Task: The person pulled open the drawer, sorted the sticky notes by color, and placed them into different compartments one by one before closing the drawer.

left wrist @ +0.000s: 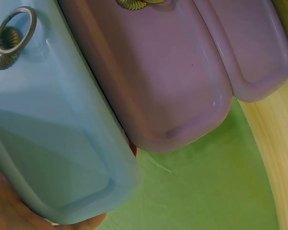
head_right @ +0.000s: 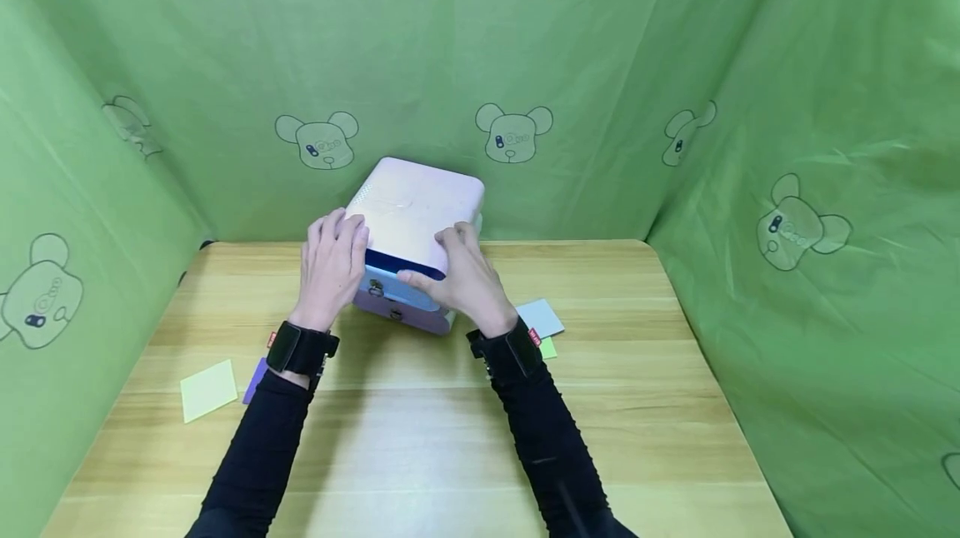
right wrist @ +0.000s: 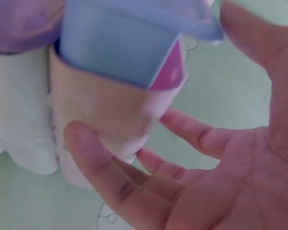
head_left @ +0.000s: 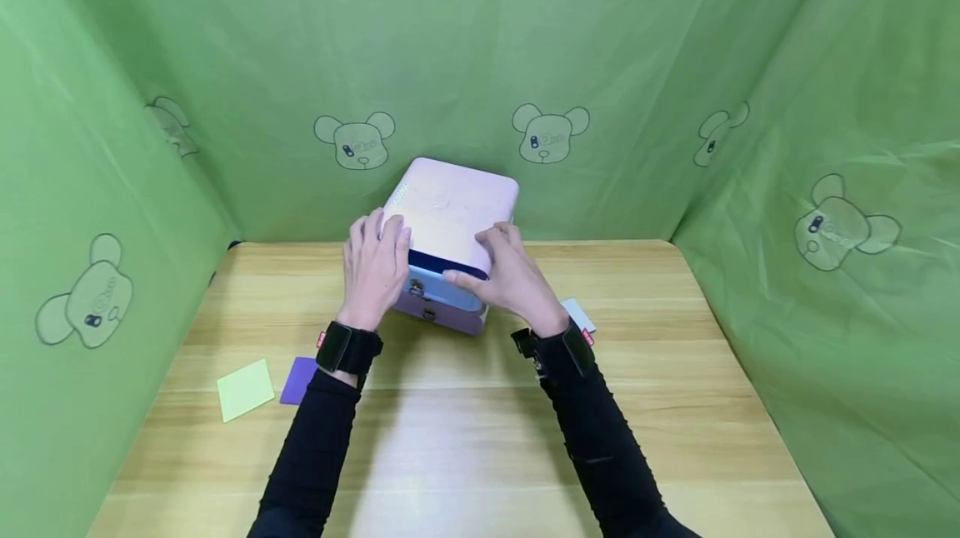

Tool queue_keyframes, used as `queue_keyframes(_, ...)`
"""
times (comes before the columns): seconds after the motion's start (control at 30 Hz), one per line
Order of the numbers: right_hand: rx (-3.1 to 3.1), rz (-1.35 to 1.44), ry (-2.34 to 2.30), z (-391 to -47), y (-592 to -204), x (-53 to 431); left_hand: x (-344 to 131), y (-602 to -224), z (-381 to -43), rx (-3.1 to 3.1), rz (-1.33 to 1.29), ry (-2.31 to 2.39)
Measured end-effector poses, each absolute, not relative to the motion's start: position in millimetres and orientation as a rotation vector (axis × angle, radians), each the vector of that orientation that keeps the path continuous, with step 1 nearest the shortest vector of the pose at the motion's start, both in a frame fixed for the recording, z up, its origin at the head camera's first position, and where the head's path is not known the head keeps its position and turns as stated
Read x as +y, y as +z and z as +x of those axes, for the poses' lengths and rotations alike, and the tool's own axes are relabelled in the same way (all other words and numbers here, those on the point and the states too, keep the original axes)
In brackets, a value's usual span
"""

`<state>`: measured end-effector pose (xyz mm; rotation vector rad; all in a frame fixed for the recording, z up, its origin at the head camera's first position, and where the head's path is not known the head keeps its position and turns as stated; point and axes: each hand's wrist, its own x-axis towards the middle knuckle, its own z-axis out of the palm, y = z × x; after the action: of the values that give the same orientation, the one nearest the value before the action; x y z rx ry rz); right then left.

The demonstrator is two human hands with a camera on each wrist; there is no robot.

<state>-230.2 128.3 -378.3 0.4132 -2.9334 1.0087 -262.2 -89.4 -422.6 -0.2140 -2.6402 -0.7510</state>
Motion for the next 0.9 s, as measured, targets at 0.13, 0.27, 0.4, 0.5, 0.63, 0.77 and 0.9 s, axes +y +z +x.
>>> queue_keyframes(0.13, -2.948, 0.387, 1.063, -236.0, -379.8, 132.0, -89.3, -423.8, -263.4, -2.654, -0.200, -0.748)
queue_keyframes(0.27, -2.948, 0.349, 1.114, -238.7, -379.5, 131.1, -88.9, -424.7, -264.4, -2.657, -0.198, -0.747)
queue_keyframes(0.4, -2.943, 0.333, 1.115, -238.8, -376.9, 127.0, -88.4, -423.7, -265.0, -2.655, -0.200, -0.741)
queue_keyframes(0.5, -2.961, 0.329, 1.057, -237.7, -375.6, 123.2, -87.1, -423.5, -266.1, -2.659, -0.193, -0.735)
queue_keyframes(0.63, -2.979, 0.305, 0.967, -235.1, -375.1, 117.8, -85.8, -424.3, -268.1, -2.652, -0.175, -0.723)
queue_keyframes(0.77, -2.959, 0.271, 0.922, -231.1, -375.7, 114.6, -84.5, -425.2, -269.4, -2.651, -0.165, -0.718)
queue_keyframes(0.9, -2.920, 0.229, 0.922, -228.0, -376.0, 113.9, -82.5, -424.6, -270.3, -2.648, -0.160, -0.728)
